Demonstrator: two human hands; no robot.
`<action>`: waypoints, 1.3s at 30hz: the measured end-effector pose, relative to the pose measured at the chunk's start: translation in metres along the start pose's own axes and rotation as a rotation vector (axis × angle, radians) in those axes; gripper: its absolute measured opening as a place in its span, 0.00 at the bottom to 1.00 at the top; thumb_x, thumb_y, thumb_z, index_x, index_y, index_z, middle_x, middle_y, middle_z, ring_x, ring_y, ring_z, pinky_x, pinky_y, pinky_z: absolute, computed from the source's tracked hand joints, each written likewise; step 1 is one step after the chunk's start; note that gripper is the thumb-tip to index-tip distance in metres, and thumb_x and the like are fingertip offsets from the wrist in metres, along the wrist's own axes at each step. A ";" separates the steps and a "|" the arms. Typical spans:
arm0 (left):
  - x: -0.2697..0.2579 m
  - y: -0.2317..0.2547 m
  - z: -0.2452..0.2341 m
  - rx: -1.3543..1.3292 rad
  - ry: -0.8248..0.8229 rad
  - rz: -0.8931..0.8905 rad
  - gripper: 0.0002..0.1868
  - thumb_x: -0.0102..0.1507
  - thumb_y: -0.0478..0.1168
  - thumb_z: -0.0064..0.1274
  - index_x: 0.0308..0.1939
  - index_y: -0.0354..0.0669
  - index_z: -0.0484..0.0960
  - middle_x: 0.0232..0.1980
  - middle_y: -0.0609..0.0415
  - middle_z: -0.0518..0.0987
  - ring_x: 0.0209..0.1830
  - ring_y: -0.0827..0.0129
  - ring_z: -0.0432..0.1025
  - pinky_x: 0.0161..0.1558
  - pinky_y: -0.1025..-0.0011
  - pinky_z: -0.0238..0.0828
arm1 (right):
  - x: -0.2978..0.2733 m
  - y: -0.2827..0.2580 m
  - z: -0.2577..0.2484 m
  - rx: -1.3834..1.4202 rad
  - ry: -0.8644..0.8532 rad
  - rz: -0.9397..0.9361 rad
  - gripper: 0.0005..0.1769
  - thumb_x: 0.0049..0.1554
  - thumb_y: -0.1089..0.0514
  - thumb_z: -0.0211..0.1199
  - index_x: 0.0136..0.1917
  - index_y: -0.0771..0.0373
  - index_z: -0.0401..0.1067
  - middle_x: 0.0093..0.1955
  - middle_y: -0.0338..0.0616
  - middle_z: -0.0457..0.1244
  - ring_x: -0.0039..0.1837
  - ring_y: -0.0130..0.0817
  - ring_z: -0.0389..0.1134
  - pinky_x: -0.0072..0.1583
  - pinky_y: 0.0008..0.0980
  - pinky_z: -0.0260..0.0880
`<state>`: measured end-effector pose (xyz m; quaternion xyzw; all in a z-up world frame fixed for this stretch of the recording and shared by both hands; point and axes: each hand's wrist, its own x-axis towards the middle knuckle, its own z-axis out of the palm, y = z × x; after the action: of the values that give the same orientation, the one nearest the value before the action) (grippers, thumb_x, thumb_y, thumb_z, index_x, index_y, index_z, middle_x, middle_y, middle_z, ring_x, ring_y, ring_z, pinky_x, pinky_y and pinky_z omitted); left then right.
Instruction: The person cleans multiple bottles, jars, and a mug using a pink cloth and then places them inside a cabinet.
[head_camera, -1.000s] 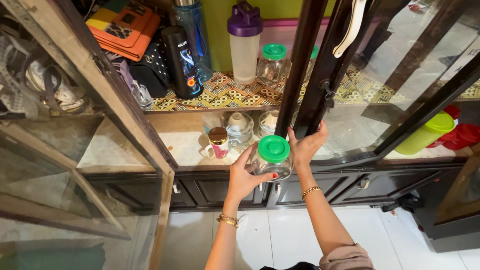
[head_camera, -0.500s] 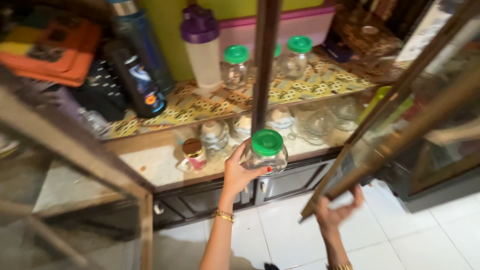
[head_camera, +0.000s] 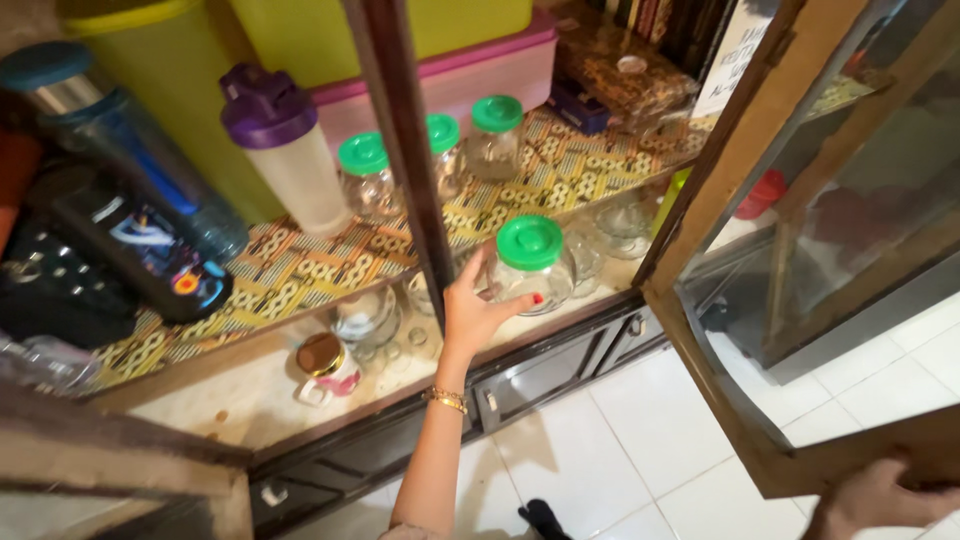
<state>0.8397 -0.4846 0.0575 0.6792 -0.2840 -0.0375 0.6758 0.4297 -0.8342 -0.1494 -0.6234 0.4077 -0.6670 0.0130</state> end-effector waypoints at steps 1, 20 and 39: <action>0.009 0.003 0.006 -0.004 0.014 0.014 0.49 0.45 0.44 0.77 0.69 0.40 0.73 0.65 0.52 0.80 0.63 0.69 0.74 0.57 0.66 0.79 | 0.000 0.004 0.000 -0.047 -0.037 0.077 0.24 0.63 0.71 0.53 0.71 0.78 0.60 0.66 0.62 0.62 0.65 0.50 0.67 0.68 0.42 0.70; 0.151 -0.021 0.113 0.287 0.323 0.097 0.51 0.46 0.52 0.76 0.65 0.33 0.66 0.60 0.36 0.77 0.60 0.49 0.75 0.61 0.58 0.73 | 0.087 -0.342 0.317 0.964 -1.079 -0.329 0.37 0.50 0.63 0.75 0.69 0.63 0.62 0.65 0.51 0.62 0.66 0.40 0.65 0.64 0.38 0.68; 0.167 -0.042 0.135 0.594 0.455 0.246 0.36 0.63 0.40 0.59 0.74 0.39 0.63 0.69 0.38 0.61 0.69 0.43 0.62 0.68 0.49 0.61 | 0.088 -0.342 0.443 1.021 -1.599 0.148 0.41 0.55 0.69 0.63 0.79 0.57 0.55 0.73 0.53 0.61 0.68 0.40 0.66 0.66 0.38 0.70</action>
<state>0.9343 -0.6818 0.0627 0.7971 -0.2050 0.2790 0.4948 0.9514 -0.8865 0.0658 -0.7868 -0.0243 -0.1381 0.6011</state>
